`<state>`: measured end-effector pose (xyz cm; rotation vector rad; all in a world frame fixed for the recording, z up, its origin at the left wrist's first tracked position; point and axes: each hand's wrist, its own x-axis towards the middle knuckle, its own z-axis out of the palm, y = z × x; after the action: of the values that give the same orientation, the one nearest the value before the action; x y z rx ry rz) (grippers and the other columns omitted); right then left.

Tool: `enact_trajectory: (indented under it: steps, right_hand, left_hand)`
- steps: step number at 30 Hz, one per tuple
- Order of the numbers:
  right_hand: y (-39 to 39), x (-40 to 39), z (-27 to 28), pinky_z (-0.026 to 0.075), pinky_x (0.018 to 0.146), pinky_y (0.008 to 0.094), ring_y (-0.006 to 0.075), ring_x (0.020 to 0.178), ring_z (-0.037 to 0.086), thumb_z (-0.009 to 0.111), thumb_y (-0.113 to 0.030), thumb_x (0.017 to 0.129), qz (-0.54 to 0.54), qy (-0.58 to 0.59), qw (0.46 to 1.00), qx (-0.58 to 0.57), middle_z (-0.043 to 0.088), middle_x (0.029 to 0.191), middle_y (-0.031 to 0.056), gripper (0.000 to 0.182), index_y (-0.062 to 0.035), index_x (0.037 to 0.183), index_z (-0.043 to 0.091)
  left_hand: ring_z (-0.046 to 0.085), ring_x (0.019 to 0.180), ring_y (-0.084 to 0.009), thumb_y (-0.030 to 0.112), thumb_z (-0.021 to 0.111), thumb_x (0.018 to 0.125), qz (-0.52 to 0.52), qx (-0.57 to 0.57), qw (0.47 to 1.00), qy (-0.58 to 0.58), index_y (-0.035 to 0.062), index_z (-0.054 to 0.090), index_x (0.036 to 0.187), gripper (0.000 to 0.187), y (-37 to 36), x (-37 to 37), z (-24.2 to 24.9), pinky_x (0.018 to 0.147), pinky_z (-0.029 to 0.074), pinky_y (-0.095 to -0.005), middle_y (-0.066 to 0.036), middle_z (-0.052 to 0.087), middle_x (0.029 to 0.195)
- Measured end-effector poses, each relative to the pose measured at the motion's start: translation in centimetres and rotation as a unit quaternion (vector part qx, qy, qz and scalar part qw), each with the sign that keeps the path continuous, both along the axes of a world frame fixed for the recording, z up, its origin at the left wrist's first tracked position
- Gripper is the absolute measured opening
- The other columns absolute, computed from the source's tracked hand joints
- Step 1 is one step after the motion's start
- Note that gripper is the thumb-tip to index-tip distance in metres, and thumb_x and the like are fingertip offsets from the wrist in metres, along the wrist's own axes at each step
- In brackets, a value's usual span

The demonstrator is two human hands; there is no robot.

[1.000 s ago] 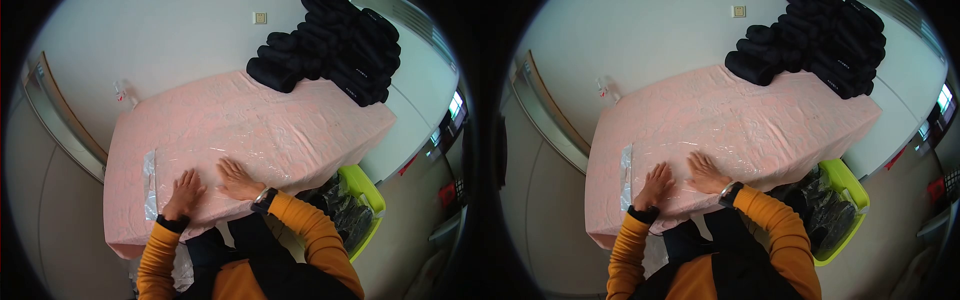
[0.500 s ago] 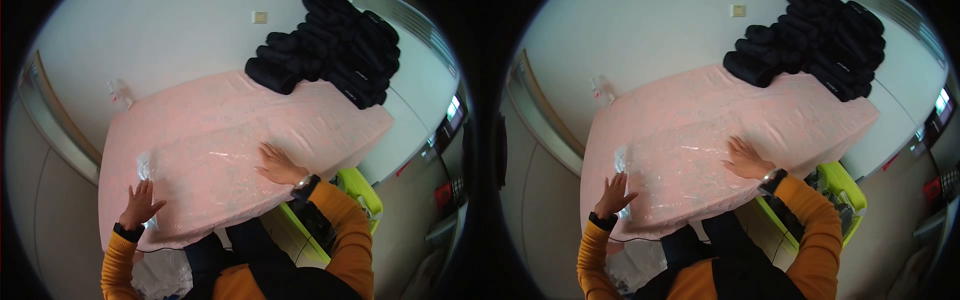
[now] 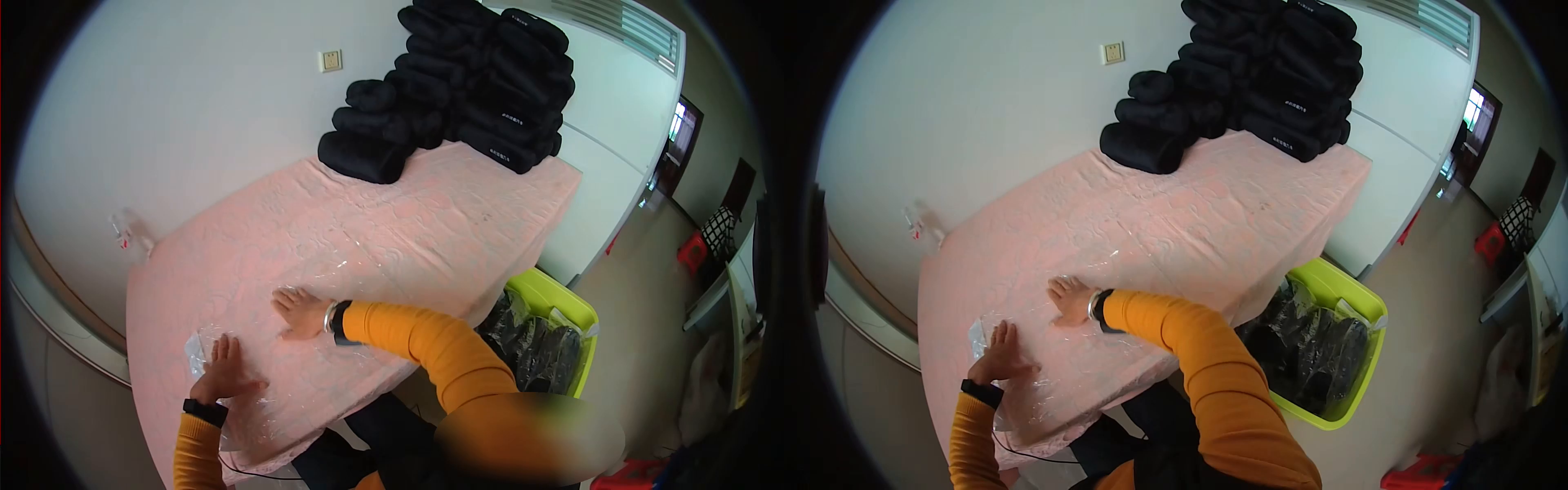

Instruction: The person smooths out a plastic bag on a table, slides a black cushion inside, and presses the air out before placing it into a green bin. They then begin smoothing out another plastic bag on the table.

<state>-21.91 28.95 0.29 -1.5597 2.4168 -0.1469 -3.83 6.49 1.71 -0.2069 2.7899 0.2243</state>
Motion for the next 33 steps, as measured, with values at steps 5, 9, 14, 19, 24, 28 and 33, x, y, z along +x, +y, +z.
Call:
enact_trajectory:
  steps: [5,9,14,19,24,28,33]
  right_hand:
    - [5.7,-5.2,0.4,0.007,0.123,0.0510,0.0359,0.154,0.004,0.042,-0.057,0.097,-0.084,-0.021,0.996,0.016,0.004,0.166,0.0230,0.091,0.0047,0.156,0.011]
    - [8.6,-6.6,0.1,0.008,0.123,0.0493,0.0353,0.154,0.003,0.041,-0.058,0.096,-0.153,-0.027,0.988,0.006,0.004,0.166,0.0225,0.091,0.0042,0.156,0.012]
    - [10.0,-4.9,-0.3,0.025,0.118,0.0476,0.0383,0.149,0.022,0.050,-0.051,0.094,-0.182,0.040,0.982,-0.007,0.025,0.159,0.0240,0.081,0.0067,0.147,0.033]
    - [14.2,-1.3,2.0,0.047,0.098,0.0476,0.0376,0.126,0.055,0.060,-0.037,0.089,-0.207,0.118,0.971,0.001,0.060,0.128,0.0250,0.052,0.0086,0.114,0.064]
    - [17.8,1.6,3.0,0.053,0.085,0.0473,0.0382,0.098,0.068,0.060,-0.026,0.086,-0.213,0.065,0.975,0.005,0.070,0.095,0.0237,0.034,0.0054,0.092,0.072]
    - [18.3,5.9,2.5,0.054,0.084,0.0453,0.0410,0.088,0.067,0.059,-0.016,0.082,-0.250,-0.036,0.964,-0.085,0.067,0.088,0.0238,0.024,0.0024,0.089,0.072]
    - [18.8,7.1,1.2,0.050,0.092,0.0455,0.0387,0.106,0.062,0.060,-0.016,0.082,-0.211,0.016,0.946,-0.247,0.063,0.105,0.0236,0.031,0.0024,0.107,0.063]
  left_hand:
    - [0.002,0.151,-0.0474,0.068,0.080,0.063,0.012,0.005,1.000,-0.022,-0.0069,0.010,0.155,0.137,1.1,-0.2,1.3,0.123,0.015,-0.0490,-0.033,0.004,0.162]
    - [0.009,0.150,-0.0492,0.064,0.081,0.064,0.000,-0.004,1.000,-0.012,-0.0085,0.015,0.153,0.132,0.6,0.1,1.0,0.122,0.018,-0.0499,-0.035,0.009,0.160]
    - [0.020,0.146,-0.0494,0.049,0.087,0.064,-0.090,-0.017,0.992,0.091,-0.0029,0.030,0.150,0.116,-2.0,0.5,-0.3,0.119,0.024,-0.0520,-0.032,0.021,0.157]
    - [0.030,0.142,-0.0465,0.038,0.090,0.064,-0.183,-0.169,0.939,0.238,0.0049,0.038,0.148,0.104,1.1,1.1,0.8,0.116,0.028,-0.0541,-0.027,0.030,0.155]
    - [0.037,0.137,-0.0438,0.038,0.085,0.069,-0.258,0.096,0.929,0.246,0.0080,0.042,0.146,0.093,7.2,4.2,2.0,0.111,0.028,-0.0617,-0.024,0.036,0.152]
    - [0.042,0.132,-0.0453,0.026,0.084,0.071,-0.311,0.102,0.918,0.226,0.0063,0.047,0.144,0.084,11.6,6.9,2.7,0.110,0.034,-0.0533,-0.023,0.041,0.149]
    - [0.045,0.128,-0.0462,0.026,0.080,0.074,-0.282,0.126,0.930,0.198,0.0069,0.056,0.135,0.068,9.9,8.7,1.6,0.109,0.036,-0.0523,-0.023,0.047,0.143]
